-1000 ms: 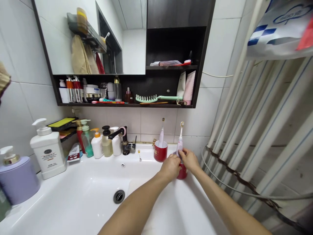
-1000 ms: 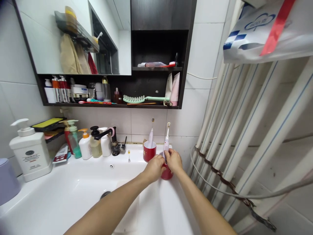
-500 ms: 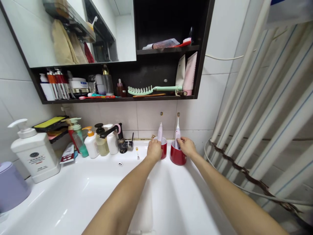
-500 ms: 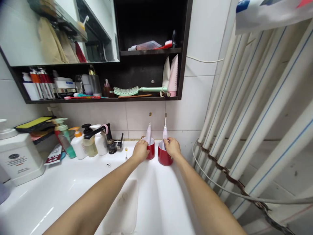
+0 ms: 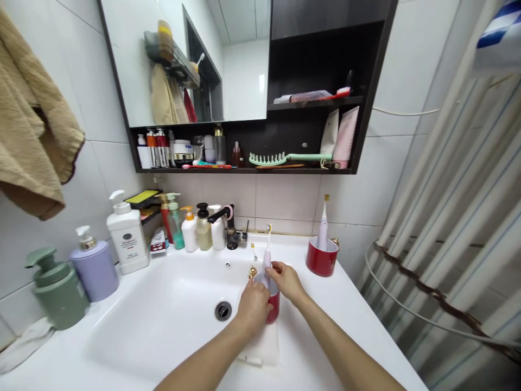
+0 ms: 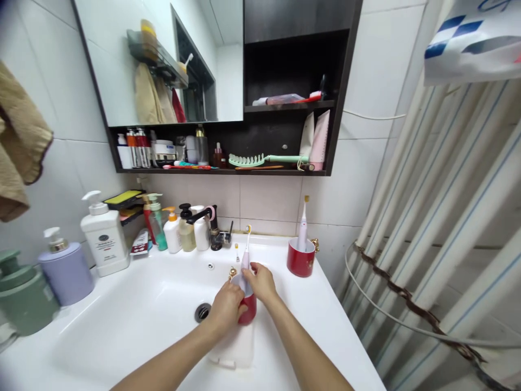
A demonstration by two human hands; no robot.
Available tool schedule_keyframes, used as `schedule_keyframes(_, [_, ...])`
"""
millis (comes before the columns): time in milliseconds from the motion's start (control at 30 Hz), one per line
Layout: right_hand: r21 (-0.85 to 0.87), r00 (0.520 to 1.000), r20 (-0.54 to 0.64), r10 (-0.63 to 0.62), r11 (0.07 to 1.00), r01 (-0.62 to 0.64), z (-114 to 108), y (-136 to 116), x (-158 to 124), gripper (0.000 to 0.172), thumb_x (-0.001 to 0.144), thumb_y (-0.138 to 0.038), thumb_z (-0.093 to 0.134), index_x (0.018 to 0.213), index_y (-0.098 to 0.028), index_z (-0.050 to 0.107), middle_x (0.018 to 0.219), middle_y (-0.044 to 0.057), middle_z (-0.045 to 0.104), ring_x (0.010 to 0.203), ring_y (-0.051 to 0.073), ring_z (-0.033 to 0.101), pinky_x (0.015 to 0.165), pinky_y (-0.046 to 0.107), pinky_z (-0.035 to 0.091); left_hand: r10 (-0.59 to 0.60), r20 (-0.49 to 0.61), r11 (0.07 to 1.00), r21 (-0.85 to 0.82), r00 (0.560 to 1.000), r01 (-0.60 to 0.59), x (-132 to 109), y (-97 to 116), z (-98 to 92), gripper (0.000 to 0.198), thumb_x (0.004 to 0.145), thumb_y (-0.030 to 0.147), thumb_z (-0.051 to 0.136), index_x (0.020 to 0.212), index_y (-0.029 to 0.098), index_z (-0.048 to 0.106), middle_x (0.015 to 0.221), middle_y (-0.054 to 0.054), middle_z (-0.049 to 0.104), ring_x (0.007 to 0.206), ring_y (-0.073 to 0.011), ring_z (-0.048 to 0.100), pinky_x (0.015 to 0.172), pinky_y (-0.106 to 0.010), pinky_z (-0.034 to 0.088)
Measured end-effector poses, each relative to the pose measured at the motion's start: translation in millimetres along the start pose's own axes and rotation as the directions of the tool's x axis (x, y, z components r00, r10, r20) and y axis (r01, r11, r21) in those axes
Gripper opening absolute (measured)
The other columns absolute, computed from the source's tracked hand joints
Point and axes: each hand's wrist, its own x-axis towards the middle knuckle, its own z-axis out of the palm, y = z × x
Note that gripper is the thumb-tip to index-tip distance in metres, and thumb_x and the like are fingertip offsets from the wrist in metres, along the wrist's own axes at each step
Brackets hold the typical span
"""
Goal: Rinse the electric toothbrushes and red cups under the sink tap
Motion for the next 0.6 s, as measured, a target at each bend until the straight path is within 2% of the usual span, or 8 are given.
schedule_keyframes(100, [0.001,0.996,0.090,0.012,1.000,-0.012,17,0,-6,0.022,0.057,-0.032,0.047,0.065,-0.015,0.059,0.063,0.005,0.062,0.058,0.016,0.055,0.055,0.026,0.040,-0.031,-0.003,0.999,0.018,1.000,0.031,-15,-3,0.8,0.013,0.055,0.012,0.045,0.061,0.014,0.056,0.067,-0.007,0.056,0.075,-0.0203,0.048,0.079,-0.034,0.027])
schedule_keyframes(200, [-0.005,0.992,0.125,0.000,1.000,0.001,27,-3,-10,0.016,0.055,-0.030,0.049,0.059,-0.017,0.058,0.058,0.002,0.062,0.056,0.015,0.054,0.053,0.024,0.039,-0.043,-0.011,0.999,-0.005,0.999,0.043,-18,-2,0.2,0.017,0.055,0.011,0.044,0.064,0.015,0.057,0.072,-0.007,0.057,0.079,-0.0203,0.046,0.081,-0.034,0.027])
schedule_keyframes(300, [-0.008,0.994,0.108,-0.023,1.000,0.024,31,-12,-10,0.014,0.056,-0.028,0.048,0.059,-0.016,0.056,0.059,0.003,0.061,0.057,0.016,0.053,0.055,0.026,0.038,-0.067,-0.011,0.997,-0.034,0.998,0.067,-18,-3,0.2,0.016,0.054,0.011,0.045,0.064,0.015,0.057,0.073,-0.007,0.057,0.080,-0.0207,0.046,0.082,-0.034,0.025])
schedule_keyframes(400, [0.010,0.997,0.044,-0.063,0.998,0.062,21,-31,-7,0.020,0.062,-0.029,0.042,0.071,-0.015,0.053,0.071,0.005,0.060,0.067,0.017,0.052,0.062,0.026,0.037,-0.092,-0.049,0.991,-0.106,0.995,0.086,-20,-6,-2.6,0.013,0.053,0.015,0.048,0.063,0.015,0.057,0.069,-0.007,0.056,0.077,-0.0205,0.046,0.080,-0.034,0.027])
schedule_keyframes(500, [0.039,0.994,-0.019,-0.111,0.993,0.112,0,-56,-9,0.024,0.067,-0.033,0.035,0.080,-0.016,0.047,0.075,0.006,0.057,0.070,0.016,0.050,0.063,0.025,0.037,-0.154,-0.225,0.947,-0.310,0.962,0.079,-19,-10,-14.4,0.014,0.060,0.021,0.045,0.070,0.017,0.054,0.074,-0.005,0.055,0.078,-0.0183,0.046,0.078,-0.034,0.029])
schedule_keyframes(567, [0.054,0.990,-0.034,-0.134,0.989,0.136,-14,-70,-19,0.024,0.068,-0.035,0.035,0.081,-0.017,0.044,0.076,0.004,0.055,0.070,0.015,0.049,0.062,0.024,0.036,-0.282,-0.313,0.843,-0.532,0.907,0.079,-15,-11,-26.1,0.018,0.066,0.026,0.040,0.075,0.016,0.052,0.077,-0.006,0.054,0.078,-0.0166,0.047,0.075,-0.032,0.032])
schedule_keyframes(600, [0.072,0.990,-0.023,-0.140,0.987,0.142,-18,-74,-27,0.023,0.068,-0.035,0.035,0.081,-0.018,0.044,0.074,0.003,0.054,0.069,0.015,0.049,0.061,0.023,0.037,-0.357,-0.306,0.752,-0.654,0.883,0.077,-12,-10,-32.0,0.021,0.067,0.029,0.038,0.076,0.015,0.051,0.078,-0.006,0.054,0.078,-0.0161,0.047,0.073,-0.031,0.033])
